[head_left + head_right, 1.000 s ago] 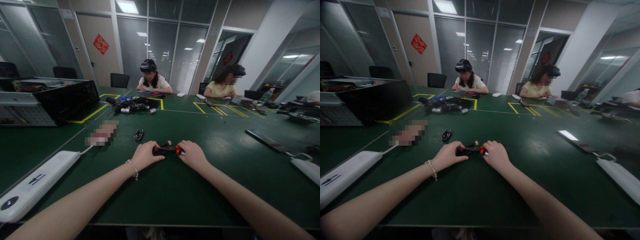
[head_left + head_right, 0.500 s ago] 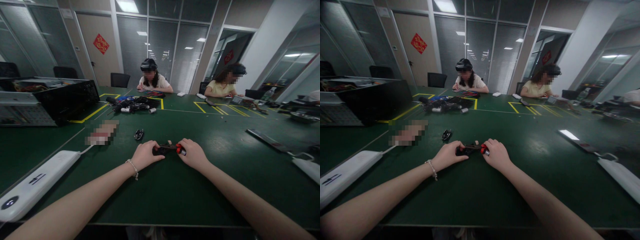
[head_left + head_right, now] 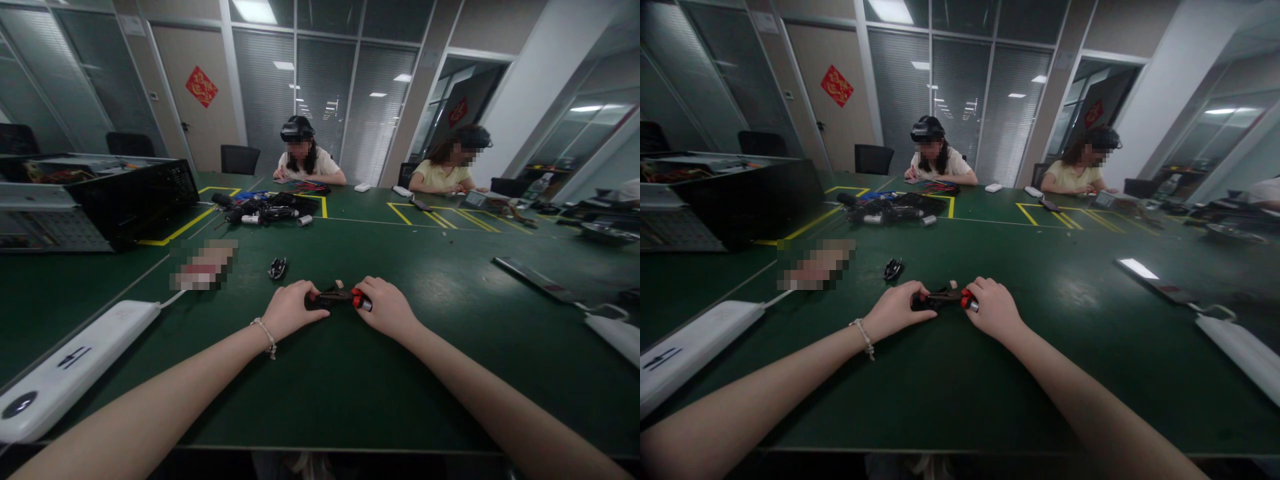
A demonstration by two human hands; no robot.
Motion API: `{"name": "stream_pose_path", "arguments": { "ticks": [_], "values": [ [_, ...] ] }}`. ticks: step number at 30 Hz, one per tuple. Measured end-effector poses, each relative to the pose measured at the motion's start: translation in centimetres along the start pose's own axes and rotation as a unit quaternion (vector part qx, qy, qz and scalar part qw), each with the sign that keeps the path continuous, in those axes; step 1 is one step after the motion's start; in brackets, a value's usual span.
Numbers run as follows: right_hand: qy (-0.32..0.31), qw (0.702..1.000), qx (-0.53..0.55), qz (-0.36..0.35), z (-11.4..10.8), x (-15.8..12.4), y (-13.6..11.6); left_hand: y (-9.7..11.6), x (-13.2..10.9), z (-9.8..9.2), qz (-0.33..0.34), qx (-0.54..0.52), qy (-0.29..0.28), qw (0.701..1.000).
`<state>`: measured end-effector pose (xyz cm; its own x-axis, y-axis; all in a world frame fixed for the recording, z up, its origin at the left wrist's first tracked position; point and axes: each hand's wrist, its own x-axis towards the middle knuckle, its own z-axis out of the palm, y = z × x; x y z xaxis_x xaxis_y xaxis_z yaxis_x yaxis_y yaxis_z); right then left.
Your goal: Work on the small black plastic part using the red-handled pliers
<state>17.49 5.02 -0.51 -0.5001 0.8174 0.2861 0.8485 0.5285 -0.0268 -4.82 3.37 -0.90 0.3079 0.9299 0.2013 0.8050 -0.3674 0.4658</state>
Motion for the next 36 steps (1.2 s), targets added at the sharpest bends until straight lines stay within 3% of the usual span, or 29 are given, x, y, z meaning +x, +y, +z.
{"name": "stream_pose_path", "arguments": {
  "ticks": [36],
  "values": [
    [0.009,1.0,-0.001,-0.005,0.4,0.14,-0.03,0.33,0.08,-0.22,0.001,0.003,-0.011,1.0]
  ]
}}
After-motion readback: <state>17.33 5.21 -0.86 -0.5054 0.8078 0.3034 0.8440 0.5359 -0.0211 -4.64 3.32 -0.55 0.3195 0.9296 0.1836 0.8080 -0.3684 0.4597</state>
